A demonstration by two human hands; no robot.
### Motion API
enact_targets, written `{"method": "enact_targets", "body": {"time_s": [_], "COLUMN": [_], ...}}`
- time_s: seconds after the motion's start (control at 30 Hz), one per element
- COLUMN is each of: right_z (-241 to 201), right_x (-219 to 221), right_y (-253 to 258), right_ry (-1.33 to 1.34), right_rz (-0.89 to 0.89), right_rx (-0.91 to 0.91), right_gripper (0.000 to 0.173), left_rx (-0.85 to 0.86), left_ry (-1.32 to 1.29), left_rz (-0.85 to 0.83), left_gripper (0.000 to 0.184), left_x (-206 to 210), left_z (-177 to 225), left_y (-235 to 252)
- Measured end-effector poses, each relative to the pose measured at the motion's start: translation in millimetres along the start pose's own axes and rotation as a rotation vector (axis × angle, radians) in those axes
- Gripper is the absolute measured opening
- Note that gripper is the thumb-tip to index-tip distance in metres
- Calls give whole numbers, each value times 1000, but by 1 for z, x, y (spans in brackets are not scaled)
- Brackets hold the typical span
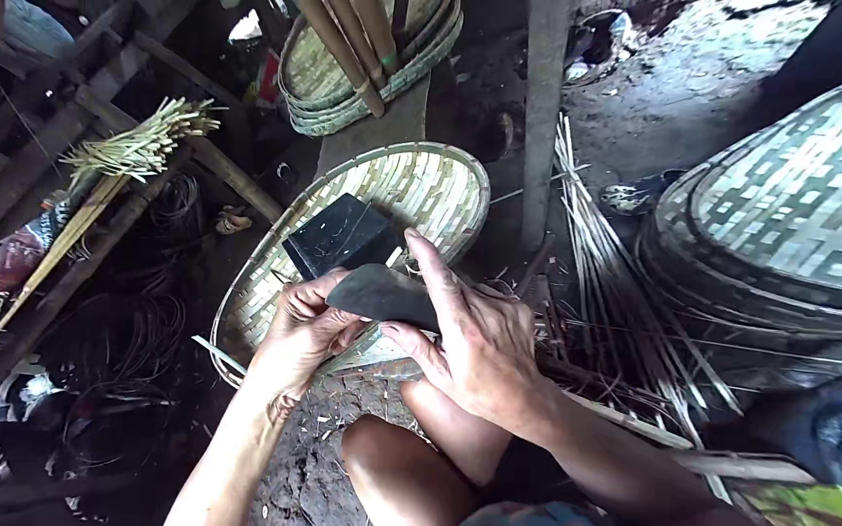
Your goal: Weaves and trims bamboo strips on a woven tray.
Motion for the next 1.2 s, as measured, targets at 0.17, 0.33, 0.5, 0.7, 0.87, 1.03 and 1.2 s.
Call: {"method": "enact_targets", "body": {"time_s": [0.17,0.33,0.5,0.7,0.87,1.03,1.2], "right_z": [-5,-4,-2,10,35,-7,-6], "right_x": [-3,-5,-10,-21,-46,-12,-14], "right_y": [6,8,16,29,38,27,28], "right_ry": [-24,-25,-62,1,55,53,33], "right_rz": [25,13,48,85,67,17,7], "right_rx": [-86,-152,-225,-146,75,-242,-297], "right_gripper": [69,66,58,47,62,69,63], "left_rx": [82,138,209,251,328,424,437], "left_ry": [-17,10,3,101,160,227,235], "left_rz": [-70,-63,-96,-89,33,181,183], "left_gripper": [19,16,12,13,23,20,19], "left_x": [-2,-3,-7,-4,-3,4,7], "left_z": [-1,1,-1,-3,-1,-2,-2], "left_y": [-6,-8,-11,-12,-12,-19,-23]}}
Point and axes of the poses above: each hand's wrist, its own y-axis towards the middle knuckle, its own x-axis out of the palm, z = x × y, the point moved 3 cm from there along y, towards the middle knuckle, and after that the axes turned 6 degrees about -z, right-handed, at the moved point
